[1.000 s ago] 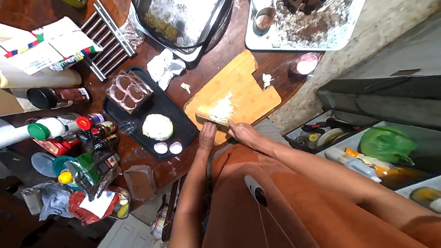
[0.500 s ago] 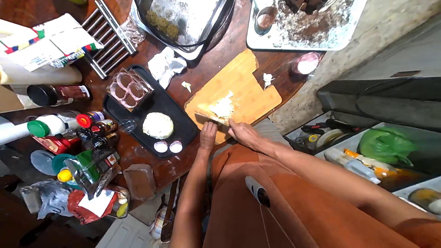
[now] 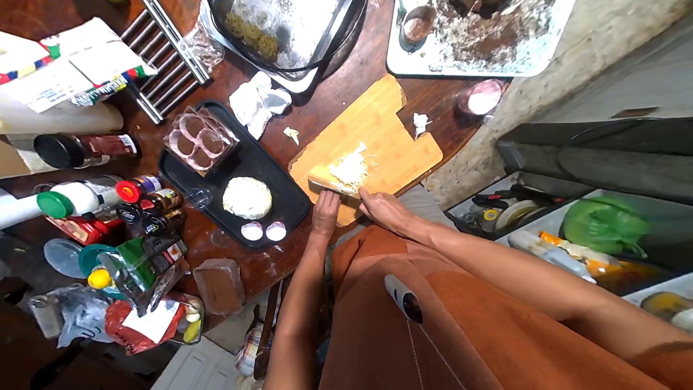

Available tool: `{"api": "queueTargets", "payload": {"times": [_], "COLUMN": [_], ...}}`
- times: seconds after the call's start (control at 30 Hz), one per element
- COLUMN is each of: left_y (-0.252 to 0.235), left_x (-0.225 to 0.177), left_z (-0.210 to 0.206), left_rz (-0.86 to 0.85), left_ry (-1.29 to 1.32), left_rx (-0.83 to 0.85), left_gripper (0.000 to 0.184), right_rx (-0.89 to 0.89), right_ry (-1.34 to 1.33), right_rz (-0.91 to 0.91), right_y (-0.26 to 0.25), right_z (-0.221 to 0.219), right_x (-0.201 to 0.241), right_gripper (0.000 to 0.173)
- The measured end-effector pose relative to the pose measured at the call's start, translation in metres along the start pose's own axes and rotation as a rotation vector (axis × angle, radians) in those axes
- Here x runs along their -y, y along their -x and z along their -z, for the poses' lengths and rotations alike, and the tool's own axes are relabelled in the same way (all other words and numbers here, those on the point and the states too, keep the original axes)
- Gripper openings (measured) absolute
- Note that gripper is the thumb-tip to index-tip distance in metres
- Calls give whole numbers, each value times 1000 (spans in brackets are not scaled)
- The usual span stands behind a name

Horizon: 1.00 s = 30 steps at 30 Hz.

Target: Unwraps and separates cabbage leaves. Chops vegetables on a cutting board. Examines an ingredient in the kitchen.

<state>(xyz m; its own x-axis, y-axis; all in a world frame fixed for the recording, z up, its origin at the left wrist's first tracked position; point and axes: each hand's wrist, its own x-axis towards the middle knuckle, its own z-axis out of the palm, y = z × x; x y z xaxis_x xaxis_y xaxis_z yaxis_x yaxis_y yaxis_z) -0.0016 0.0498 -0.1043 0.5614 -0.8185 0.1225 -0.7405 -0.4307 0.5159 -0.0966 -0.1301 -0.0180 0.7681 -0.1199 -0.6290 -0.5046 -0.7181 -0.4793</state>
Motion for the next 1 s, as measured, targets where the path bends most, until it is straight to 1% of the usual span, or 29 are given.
{"api": "queueTargets", "payload": {"times": [0.2,0.33,0.47,0.6,0.7,0.9,1.0], "left_y": [-2,-1,2,0,-1,0,0], "left_x": [-1,-2,-4,-6,-7,-7,-7], "left_z": [0,-1,-4,-2,-2,-1,-1], "left_rz": [10,11,4,20,34,32,28], "left_ry": [19,9,10,25,46,8,7], "left_rx": [13,8,-6,7,15,-4,-8], "left_gripper": [7,9,21,16,18,10,10], "right_rx": [-22,-39,-15,-65,-86,-41,-28], "right_ry": [-24,-42,-107,-136,-139,-90,-62], "right_rz": [34,48,31,32,-8,49,21], "right_y": [-12,-20,-29,-21,-19,-14,-18], "right_z": [-13,-11,-5,-8,-7,-6,-7], "right_x": [-14,-7,-5,-9,-11,-7,-4], "right_gripper": [21,19,18,17,17,18,17]}}
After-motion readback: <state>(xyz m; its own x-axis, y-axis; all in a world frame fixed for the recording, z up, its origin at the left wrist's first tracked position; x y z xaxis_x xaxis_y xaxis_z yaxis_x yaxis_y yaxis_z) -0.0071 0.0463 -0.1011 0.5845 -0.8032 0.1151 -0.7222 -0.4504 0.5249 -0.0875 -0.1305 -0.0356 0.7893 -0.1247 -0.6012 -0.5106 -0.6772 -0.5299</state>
